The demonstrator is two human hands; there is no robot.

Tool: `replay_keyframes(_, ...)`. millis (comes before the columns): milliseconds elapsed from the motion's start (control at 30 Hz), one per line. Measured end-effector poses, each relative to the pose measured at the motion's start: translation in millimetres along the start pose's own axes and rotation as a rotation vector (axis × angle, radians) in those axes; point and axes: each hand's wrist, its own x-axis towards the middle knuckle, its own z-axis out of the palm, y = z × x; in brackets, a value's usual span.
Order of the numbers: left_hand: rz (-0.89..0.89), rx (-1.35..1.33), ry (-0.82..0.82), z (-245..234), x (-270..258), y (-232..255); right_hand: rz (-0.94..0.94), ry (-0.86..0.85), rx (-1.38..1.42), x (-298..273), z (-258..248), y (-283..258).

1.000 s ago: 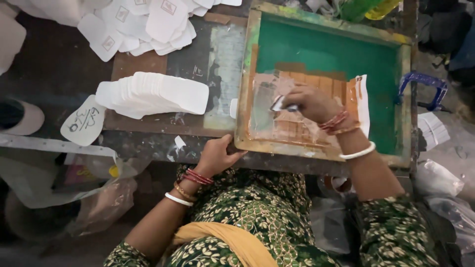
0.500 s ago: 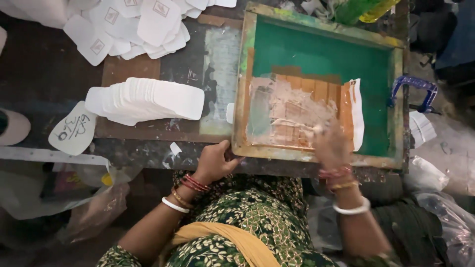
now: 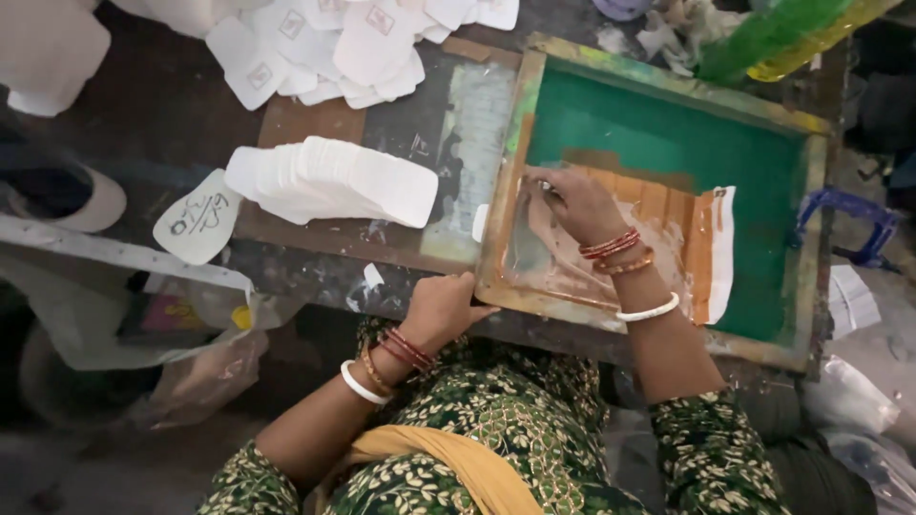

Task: The person performs screen printing on white plastic items using a wooden frame and a squeegee. They repeatedly pull a pinkish substance across the mesh to transfer a design onto the items, then lift the frame to remove the printed piece and place it on a growing pile.

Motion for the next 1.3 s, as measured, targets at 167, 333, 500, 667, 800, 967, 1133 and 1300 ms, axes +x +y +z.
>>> replay_keyframes(167, -0.016, -0.001, -0.053, -3, 3, 0, -0.055, 0.087, 0.030, -50, 21, -42)
replay_keyframes(333, -0.040, 0.013, -0.077, 2, 4, -1, 0.082, -0.019, -0.008, -117, 32, -88)
replay_keyframes(500, -0.224, -0.127, -0.040, -14, 1, 13, 0.096, 0.264, 0.131, -133, 25, -103)
replay_keyframes(667, 0.089, -0.568, -0.008, -59, 8, 40, 0.051, 0.742, -0.056, -143, -8, -91)
replay_keyframes(800, 0.274, -0.375, 0.212, -57, 56, 23, 0.095, 0.992, 0.015, -141, -59, -114)
replay_keyframes(967, 0.228, 0.099, 0.400, -7, 102, -16, 0.109, 1.103, -0.215, -154, -77, -108)
replay_keyframes(1133, 0.089, -0.219, 0.112, 16, 151, -72, 0.122, 1.184, -0.282, -145, -89, -113)
replay_keyframes(1300, -0.236, -0.709, 0.671, -89, 142, -100, 0.197, 1.253, -0.302, -161, -85, -101)
